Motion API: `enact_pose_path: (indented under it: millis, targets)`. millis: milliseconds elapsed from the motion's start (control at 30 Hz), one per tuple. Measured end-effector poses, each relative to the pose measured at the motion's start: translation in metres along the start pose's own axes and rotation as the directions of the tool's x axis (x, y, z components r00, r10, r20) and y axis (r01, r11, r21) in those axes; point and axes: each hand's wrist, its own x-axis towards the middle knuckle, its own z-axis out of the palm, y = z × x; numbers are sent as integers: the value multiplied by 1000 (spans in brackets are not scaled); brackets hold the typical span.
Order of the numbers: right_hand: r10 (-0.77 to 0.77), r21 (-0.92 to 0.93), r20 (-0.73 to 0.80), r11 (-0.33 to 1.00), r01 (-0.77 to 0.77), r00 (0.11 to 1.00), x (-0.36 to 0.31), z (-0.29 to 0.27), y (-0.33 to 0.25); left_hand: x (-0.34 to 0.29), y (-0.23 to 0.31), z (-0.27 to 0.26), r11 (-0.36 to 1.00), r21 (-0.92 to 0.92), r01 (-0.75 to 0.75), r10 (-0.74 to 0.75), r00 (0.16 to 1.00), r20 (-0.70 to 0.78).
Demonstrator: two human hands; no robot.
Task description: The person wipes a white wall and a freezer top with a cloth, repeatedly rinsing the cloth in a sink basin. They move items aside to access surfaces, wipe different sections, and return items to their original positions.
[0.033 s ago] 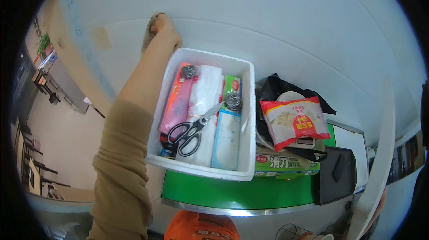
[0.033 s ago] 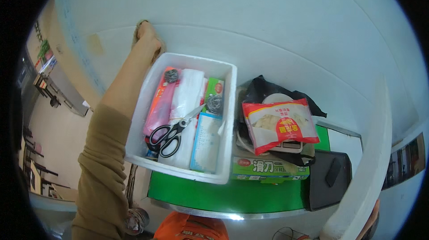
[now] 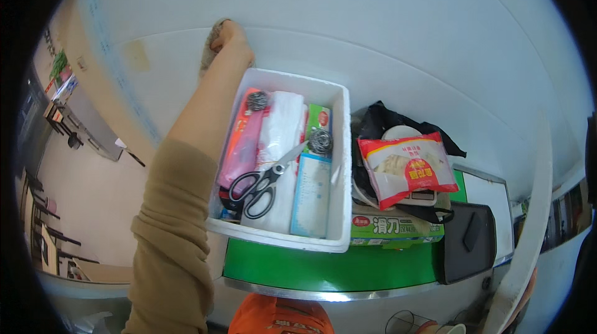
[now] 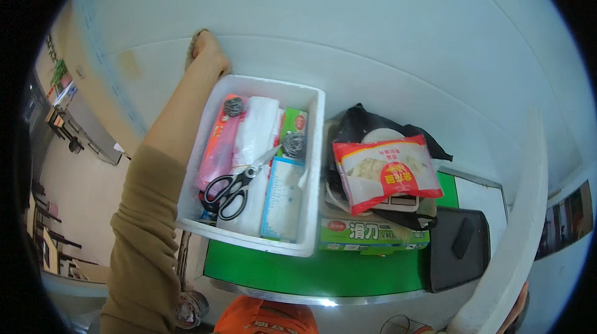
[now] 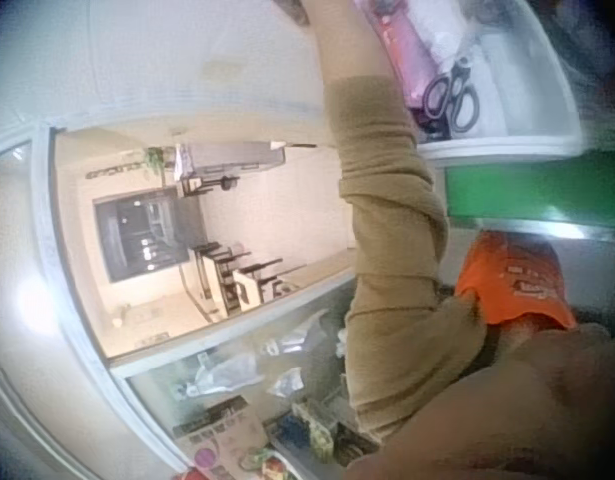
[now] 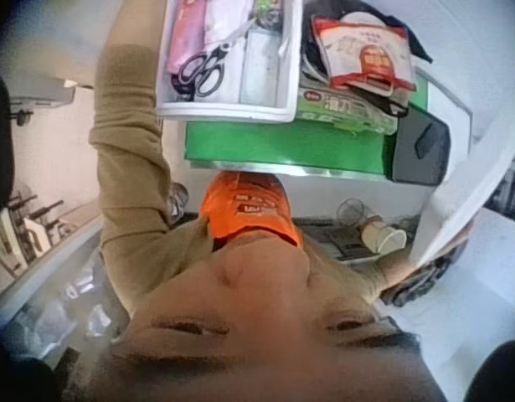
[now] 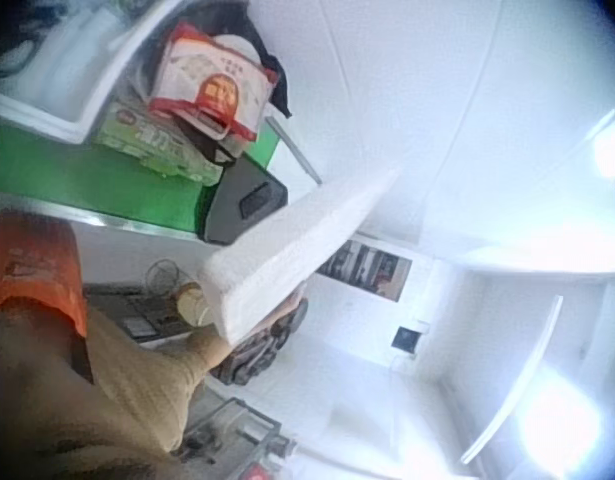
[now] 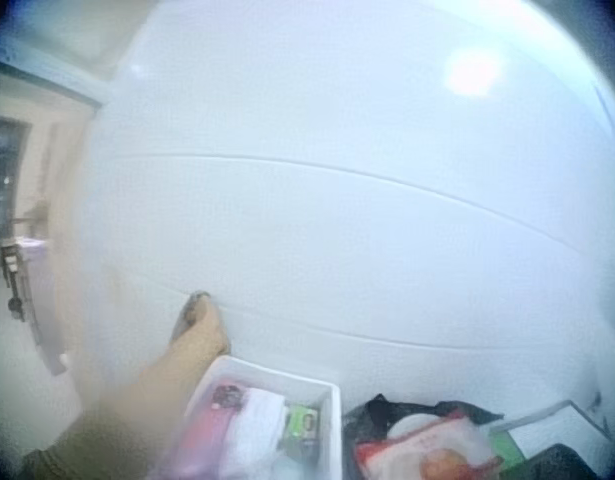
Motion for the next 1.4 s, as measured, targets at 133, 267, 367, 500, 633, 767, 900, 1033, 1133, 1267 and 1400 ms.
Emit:
enact_pose_path:
  millis: [133,267,367,500,633,767,900,1033,1133,1267,1400]
  targets:
    - [-104,-80,-100,992,97,990,-50,-21,8,-22,-40,67,959,261,110,13,904,-427]
    - [35,-82,-364,994,-70,931,-34,-38,34,-17,-77,89,970,239,-44,133,920,-368]
    - [177,0,-532,978,-209,828,-7,-49,50,-38,-110,107,951,306,-35,144,929,-341]
    - [360,163,-634,927,-336,684,29,-59,67,-106,-162,144,903,422,-83,215,937,-277]
    - [506,298,-635,858,-419,583,53,-73,85,-162,-213,188,897,441,-25,149,957,-249]
    - [498,304,-522,867,-394,693,52,-83,105,-224,-247,206,493,855,-160,1,983,184]
    - [500,335,-286,851,-403,818,42,-76,119,-314,-251,186,945,-26,326,-263,805,532]
    - [479,361,-11,820,-443,878,35,-43,119,-315,-170,150,922,-186,339,-157,768,621]
    - [435,360,161,810,-463,886,33,-5,104,-266,-79,106,919,-273,284,13,670,742]
    - [360,328,345,819,-471,867,35,52,64,-184,49,9,950,-308,-56,280,595,754]
    - [296,270,468,849,-454,833,39,116,15,-83,126,-95,825,-223,-520,493,468,733]
